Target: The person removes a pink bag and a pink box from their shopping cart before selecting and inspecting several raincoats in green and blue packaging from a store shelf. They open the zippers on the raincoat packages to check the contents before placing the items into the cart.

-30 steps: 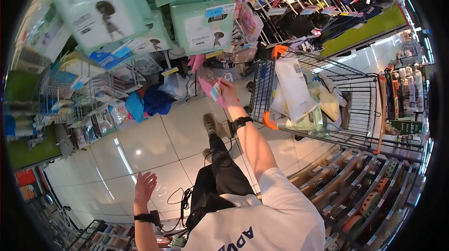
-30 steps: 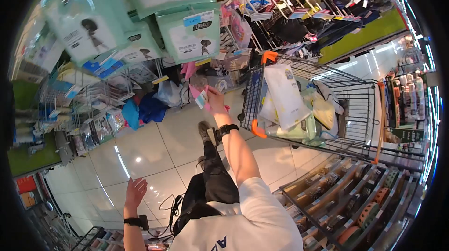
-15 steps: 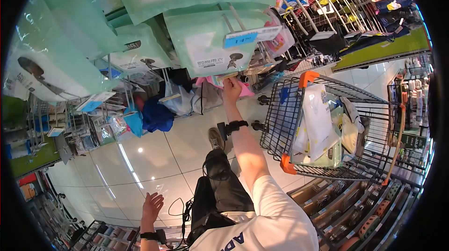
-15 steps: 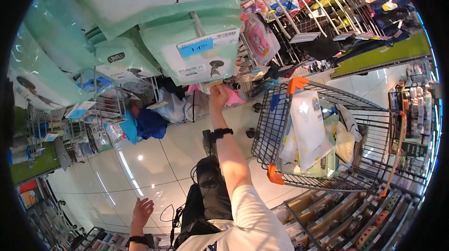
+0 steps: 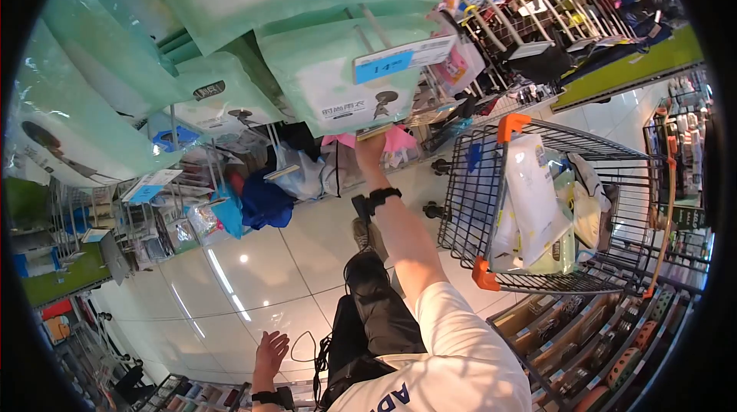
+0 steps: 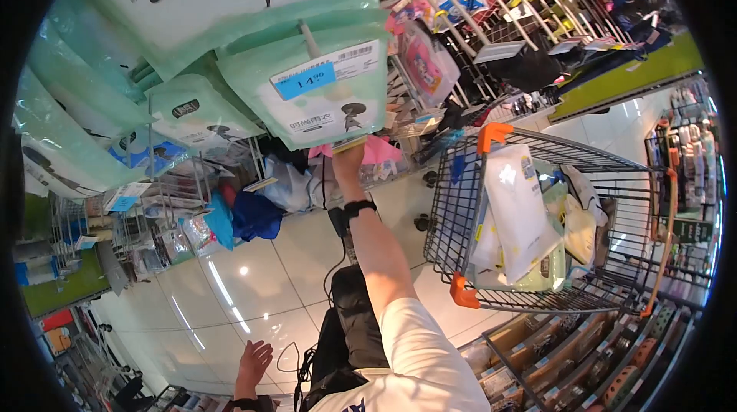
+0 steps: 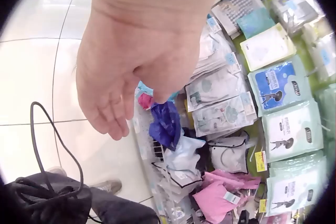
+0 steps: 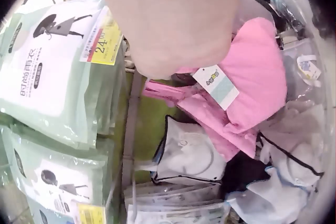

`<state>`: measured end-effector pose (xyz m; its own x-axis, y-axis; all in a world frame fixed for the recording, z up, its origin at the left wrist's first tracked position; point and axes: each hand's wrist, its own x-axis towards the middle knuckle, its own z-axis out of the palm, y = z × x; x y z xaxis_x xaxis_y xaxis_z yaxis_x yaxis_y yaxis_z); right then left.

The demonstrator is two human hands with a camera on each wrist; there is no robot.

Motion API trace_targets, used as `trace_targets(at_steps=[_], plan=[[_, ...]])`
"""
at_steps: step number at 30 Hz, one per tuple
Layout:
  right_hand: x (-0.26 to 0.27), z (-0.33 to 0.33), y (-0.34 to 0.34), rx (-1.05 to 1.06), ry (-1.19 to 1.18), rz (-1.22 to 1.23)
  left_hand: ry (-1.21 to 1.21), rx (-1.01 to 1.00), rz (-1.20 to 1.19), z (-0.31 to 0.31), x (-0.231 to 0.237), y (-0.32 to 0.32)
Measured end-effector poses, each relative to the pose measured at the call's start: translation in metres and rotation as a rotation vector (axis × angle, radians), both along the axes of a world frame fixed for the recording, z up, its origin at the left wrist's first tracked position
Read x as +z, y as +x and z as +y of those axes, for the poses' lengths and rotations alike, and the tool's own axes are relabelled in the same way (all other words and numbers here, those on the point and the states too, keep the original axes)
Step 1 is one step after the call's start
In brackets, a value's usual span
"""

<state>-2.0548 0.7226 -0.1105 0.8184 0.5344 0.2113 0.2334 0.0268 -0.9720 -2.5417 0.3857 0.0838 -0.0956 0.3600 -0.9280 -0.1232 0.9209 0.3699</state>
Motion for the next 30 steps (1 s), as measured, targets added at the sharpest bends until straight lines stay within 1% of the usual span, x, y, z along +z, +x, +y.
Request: trace_targets(at_steps=[1, 2, 3, 4, 5, 7, 9, 11, 13, 15, 16, 18, 19, 21, 22, 24, 26, 28, 30], plan=[[0.007, -0.009, 0.0, 0.002, -0.098, -0.058, -0.007, 0.017, 0.005, -0.002, 0.004, 0.0], [0.015, -0.02, -0.001, -0.007, -0.094, -0.063, -0.015, 0.035, 0.012, -0.004, 0.009, -0.001], [0.011, -0.031, -0.003, -0.012, -0.106, -0.05, -0.011, 0.025, 0.006, -0.003, 0.014, -0.001], [0.005, -0.044, -0.004, -0.02, -0.119, -0.036, 0.001, 0.023, 0.014, -0.003, 0.021, -0.003], [0.001, -0.059, -0.006, 0.017, -0.149, 0.069, 0.012, 0.016, 0.021, -0.001, 0.028, -0.005], [-0.02, -0.098, -0.011, 0.109, -0.414, -0.103, 0.049, 0.009, 0.014, 0.0, 0.036, -0.011], [-0.038, -0.136, -0.018, 0.335, -0.507, -0.172, 0.085, 0.005, 0.023, 0.0, 0.046, -0.013], [-0.017, -0.175, -0.025, 0.478, -0.525, 0.245, 0.107, -0.04, 0.001, -0.001, 0.052, -0.015], [0.021, -0.213, -0.028, 0.633, -0.546, 0.165, 0.145, -0.066, -0.013, -0.004, 0.063, -0.011], [0.127, -0.263, -0.025, 0.614, -0.44, 0.477, 0.166, -0.112, -0.032, -0.007, 0.069, -0.006], [0.142, -0.279, -0.026, 0.696, -0.473, 0.539, 0.173, -0.13, -0.033, -0.011, 0.073, -0.006], [0.21, -0.323, -0.014, 0.819, -0.424, 0.621, 0.186, -0.18, -0.049, -0.018, 0.075, -0.003], [0.232, -0.341, -0.004, 0.795, -0.413, 0.612, 0.195, -0.202, -0.054, -0.02, 0.075, 0.0], [0.263, -0.38, 0.016, 0.9, -0.328, 0.471, 0.199, -0.261, -0.043, -0.025, 0.073, 0.003], [0.278, -0.399, 0.032, 0.886, -0.323, 0.466, 0.199, -0.289, -0.022, -0.029, 0.071, 0.003], [0.301, -0.433, 0.077, 0.723, -0.313, 0.19, 0.222, -0.334, -0.016, -0.034, 0.071, 0.006], [0.259, -0.454, 0.125, 0.544, -0.24, 0.071, 0.244, -0.362, 0.0, -0.04, 0.07, 0.007], [0.257, -0.475, 0.163, 0.267, -0.437, -0.186, 0.271, -0.367, 0.058, -0.045, 0.064, 0.009], [0.246, -0.484, 0.203, 0.28, -0.638, -0.233, 0.266, -0.351, 0.098, -0.052, 0.069, 0.025]])
